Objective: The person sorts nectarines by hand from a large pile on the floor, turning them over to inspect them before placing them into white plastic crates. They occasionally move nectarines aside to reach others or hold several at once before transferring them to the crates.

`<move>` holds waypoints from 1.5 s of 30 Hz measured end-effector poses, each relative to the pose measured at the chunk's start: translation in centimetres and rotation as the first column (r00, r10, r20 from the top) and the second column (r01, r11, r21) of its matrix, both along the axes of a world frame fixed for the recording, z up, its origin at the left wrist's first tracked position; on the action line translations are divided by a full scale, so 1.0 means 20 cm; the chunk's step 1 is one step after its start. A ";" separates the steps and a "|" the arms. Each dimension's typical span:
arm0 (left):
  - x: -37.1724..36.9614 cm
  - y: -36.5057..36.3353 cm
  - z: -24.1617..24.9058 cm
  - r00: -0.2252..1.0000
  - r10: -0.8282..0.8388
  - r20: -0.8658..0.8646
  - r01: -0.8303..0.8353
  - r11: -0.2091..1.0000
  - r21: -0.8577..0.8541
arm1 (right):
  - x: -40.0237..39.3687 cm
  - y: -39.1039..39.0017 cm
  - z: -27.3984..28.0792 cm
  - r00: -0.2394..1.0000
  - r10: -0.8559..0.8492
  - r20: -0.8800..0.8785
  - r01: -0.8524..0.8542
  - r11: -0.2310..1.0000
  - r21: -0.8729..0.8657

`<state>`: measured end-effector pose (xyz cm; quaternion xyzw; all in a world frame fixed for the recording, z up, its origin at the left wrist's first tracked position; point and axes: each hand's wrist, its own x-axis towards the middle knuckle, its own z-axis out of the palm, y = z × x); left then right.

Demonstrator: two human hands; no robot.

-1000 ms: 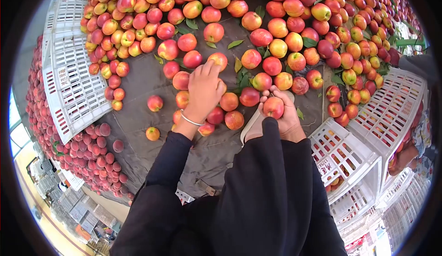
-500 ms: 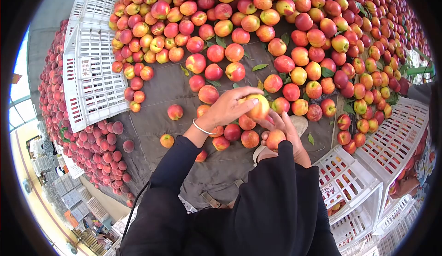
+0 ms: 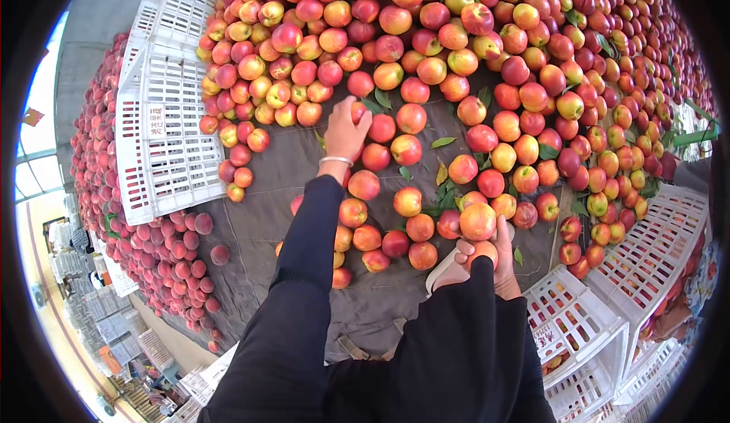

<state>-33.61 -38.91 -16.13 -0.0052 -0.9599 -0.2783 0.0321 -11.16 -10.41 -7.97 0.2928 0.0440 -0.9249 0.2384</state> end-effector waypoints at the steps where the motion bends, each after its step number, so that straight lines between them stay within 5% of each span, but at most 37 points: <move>1: 0.07 0.00 0.00 0.996 -0.089 -0.016 0.089 0.996 -0.011 | -0.01 -0.01 0.01 1.000 -0.004 -0.009 0.004 1.000 0.000; 4: 0.30 0.06 0.13 0.922 -0.377 0.085 0.385 0.916 -0.116 | 0.00 -0.04 0.03 0.998 0.017 -0.052 -0.017 1.000 0.010; 6: 0.30 0.09 0.14 0.899 -0.436 0.043 0.438 0.895 -0.081 | 0.00 -0.06 0.03 0.995 0.064 -0.079 -0.069 0.996 -0.062; 8: 0.16 0.09 0.15 0.894 -0.435 -0.111 0.429 0.900 -0.072 | 0.01 -0.08 0.04 1.000 0.030 0.005 -0.030 0.998 -0.052; 11: -0.26 0.09 0.17 0.862 -0.197 -0.468 0.123 0.975 -0.185 | 0.00 -0.09 0.09 1.000 -0.013 0.007 0.013 1.000 -0.010; 14: -0.60 0.03 0.13 0.872 -0.136 -0.471 0.038 0.977 -0.212 | -0.02 -0.09 0.12 0.999 -0.038 0.013 0.039 0.998 -0.058; 18: -0.65 0.03 0.10 0.904 -0.117 -0.411 -0.033 0.940 -0.340 | -0.03 -0.08 0.13 1.000 -0.017 -0.020 0.017 1.000 -0.020; 20: -0.59 0.01 0.09 0.976 -0.123 -0.183 0.084 0.975 -0.206 | -0.03 -0.08 0.12 1.000 -0.018 0.006 0.018 0.999 -0.044; 23: -0.38 -0.01 0.00 0.947 -0.131 -0.294 0.073 0.977 -0.200 | -0.02 -0.07 0.07 1.000 -0.010 0.030 0.011 0.999 -0.039; 24: -0.27 0.00 -0.03 0.964 -0.061 -0.260 0.073 0.997 0.036 | -0.02 -0.08 0.09 0.999 -0.005 0.033 0.006 0.999 -0.041; 26: -0.02 -0.02 -0.02 0.991 -0.065 -0.119 0.047 0.988 -0.148 | -0.02 -0.09 0.12 0.998 -0.004 0.063 0.004 1.000 0.008; 30: 0.24 0.05 0.09 0.938 -0.322 -0.124 0.274 0.913 -0.301 | 0.00 -0.12 0.09 0.998 -0.014 0.062 0.015 1.000 -0.007; 35: 0.27 0.03 0.23 0.870 -0.493 -0.026 0.494 0.869 0.037 | -0.01 -0.12 0.13 0.997 -0.035 0.066 0.039 0.998 -0.052; 38: -0.03 -0.14 0.21 0.912 -0.208 -0.354 0.147 0.970 -0.193 | -0.02 -0.10 0.13 0.998 -0.057 0.033 0.059 0.996 -0.067; 40: -0.25 -0.37 0.07 0.889 -0.071 -0.453 -0.118 0.919 -0.376 | -0.02 -0.08 0.11 0.998 -0.028 0.060 0.028 1.000 0.003; 42: -0.33 -0.47 0.07 0.913 -0.039 -0.406 -0.188 0.843 -0.503 | -0.01 -0.06 0.06 0.999 -0.036 0.005 0.036 0.999 -0.010; 45: -0.37 -0.48 0.15 0.990 0.079 0.117 0.005 0.811 -0.585 | -0.02 -0.04 0.05 0.999 -0.035 -0.011 0.035 0.999 0.006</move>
